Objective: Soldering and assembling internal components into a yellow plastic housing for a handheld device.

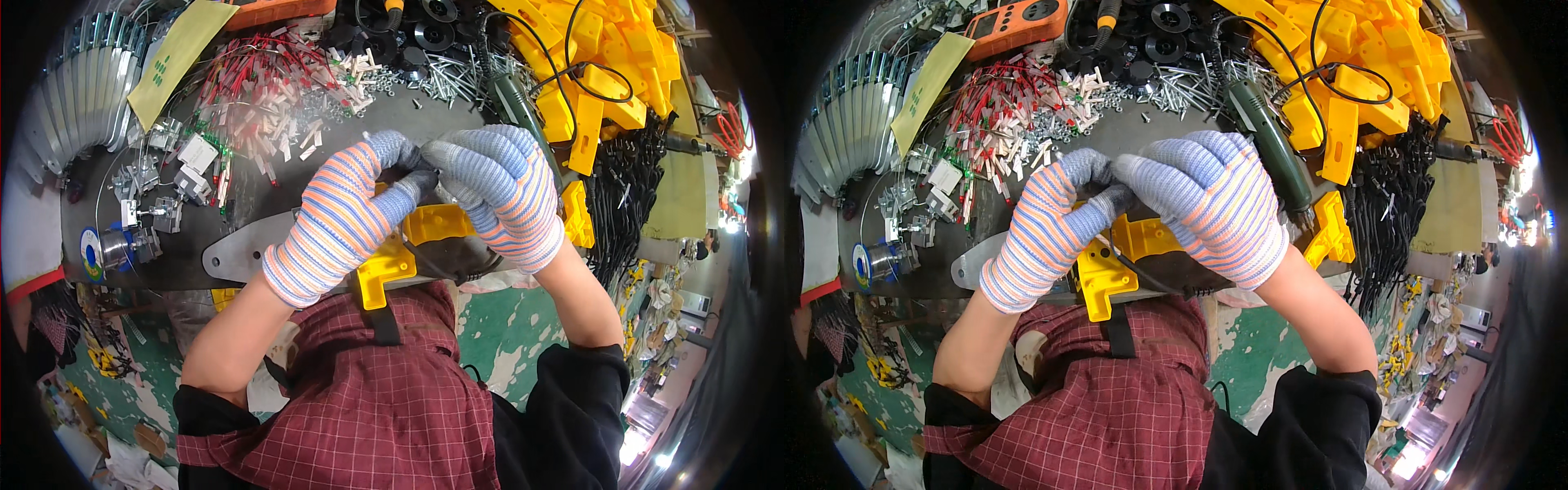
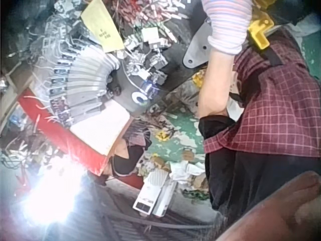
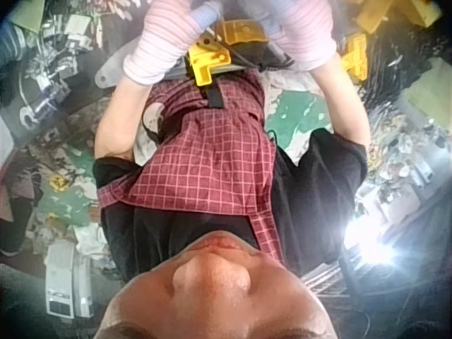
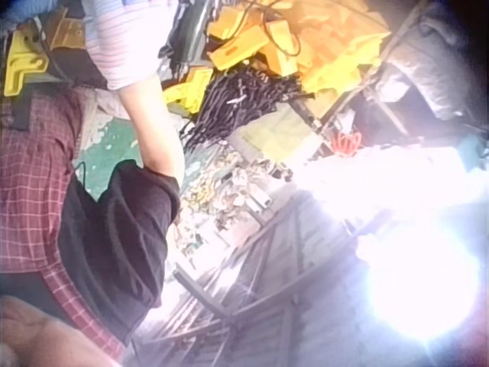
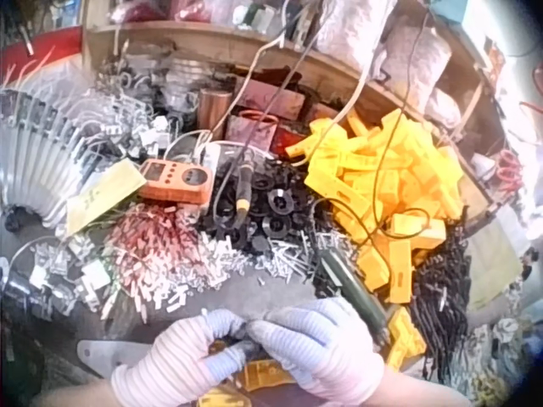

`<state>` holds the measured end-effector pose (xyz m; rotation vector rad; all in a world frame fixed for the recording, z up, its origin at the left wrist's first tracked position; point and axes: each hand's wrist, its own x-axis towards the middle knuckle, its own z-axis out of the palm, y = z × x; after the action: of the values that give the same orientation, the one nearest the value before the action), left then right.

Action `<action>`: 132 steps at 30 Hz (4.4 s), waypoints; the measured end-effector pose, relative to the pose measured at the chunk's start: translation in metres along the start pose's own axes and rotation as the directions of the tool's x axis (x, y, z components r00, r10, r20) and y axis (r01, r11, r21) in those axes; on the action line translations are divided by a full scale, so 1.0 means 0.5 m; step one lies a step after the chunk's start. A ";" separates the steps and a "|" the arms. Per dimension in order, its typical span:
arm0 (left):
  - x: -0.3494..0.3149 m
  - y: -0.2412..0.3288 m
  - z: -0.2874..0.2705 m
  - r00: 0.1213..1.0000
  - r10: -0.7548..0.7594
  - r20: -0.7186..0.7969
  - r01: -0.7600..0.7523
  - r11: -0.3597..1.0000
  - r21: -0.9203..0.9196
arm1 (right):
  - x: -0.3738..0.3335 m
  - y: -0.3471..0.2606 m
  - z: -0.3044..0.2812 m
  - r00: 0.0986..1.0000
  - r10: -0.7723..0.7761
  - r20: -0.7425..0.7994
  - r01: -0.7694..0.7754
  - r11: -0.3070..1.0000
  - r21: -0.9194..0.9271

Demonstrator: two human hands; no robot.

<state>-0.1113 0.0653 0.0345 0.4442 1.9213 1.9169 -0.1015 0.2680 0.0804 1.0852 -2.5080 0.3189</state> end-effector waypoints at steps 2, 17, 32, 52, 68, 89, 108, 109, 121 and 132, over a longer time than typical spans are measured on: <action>-0.001 -0.005 0.004 0.999 -0.006 -0.044 0.004 0.998 -0.064 | -0.003 -0.008 0.013 0.979 0.193 -0.070 -0.176 0.963 0.204; 0.001 -0.025 -0.009 0.994 -0.053 -0.095 0.029 0.970 -0.240 | -0.018 -0.103 0.064 0.621 0.673 0.402 -0.666 0.182 0.724; 0.002 -0.032 -0.020 0.997 -0.002 -0.082 -0.007 0.993 -0.118 | -0.010 -0.097 0.052 0.537 0.685 0.492 -0.711 0.054 0.701; 0.002 -0.027 -0.012 0.999 -0.031 -0.025 0.023 0.953 -0.301 | -0.018 -0.098 0.064 0.524 0.684 0.507 -0.647 -0.068 0.759; 0.005 0.003 -0.014 1.000 0.017 -0.006 -0.017 1.000 0.010 | -0.009 -0.025 0.026 0.958 0.145 -0.249 -0.142 0.989 0.031; -0.015 0.011 0.008 0.880 0.473 -0.032 -0.353 0.698 0.623 | -0.011 0.002 -0.008 0.755 0.421 0.502 -0.656 0.478 0.585; -0.021 0.029 0.019 0.744 0.655 0.127 -0.420 0.311 0.853 | -0.006 -0.021 -0.034 0.706 0.548 0.448 -0.705 0.491 0.511; -0.019 0.028 0.015 0.893 0.449 -0.017 -0.319 0.662 0.678 | -0.003 -0.017 -0.043 0.626 0.595 0.504 -0.768 0.357 0.532; -0.011 0.019 0.014 0.736 0.676 0.024 -0.423 0.433 0.796 | -0.019 -0.011 0.004 0.932 0.221 0.285 -0.332 0.835 0.438; -0.013 0.025 -0.003 1.000 0.015 0.013 -0.017 0.983 0.183 | -0.015 -0.006 -0.006 0.997 0.079 0.008 -0.079 0.984 0.163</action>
<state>-0.1070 0.0608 0.0472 0.5235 2.1015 1.7505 -0.0941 0.2719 0.0800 1.0472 -2.5677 0.5542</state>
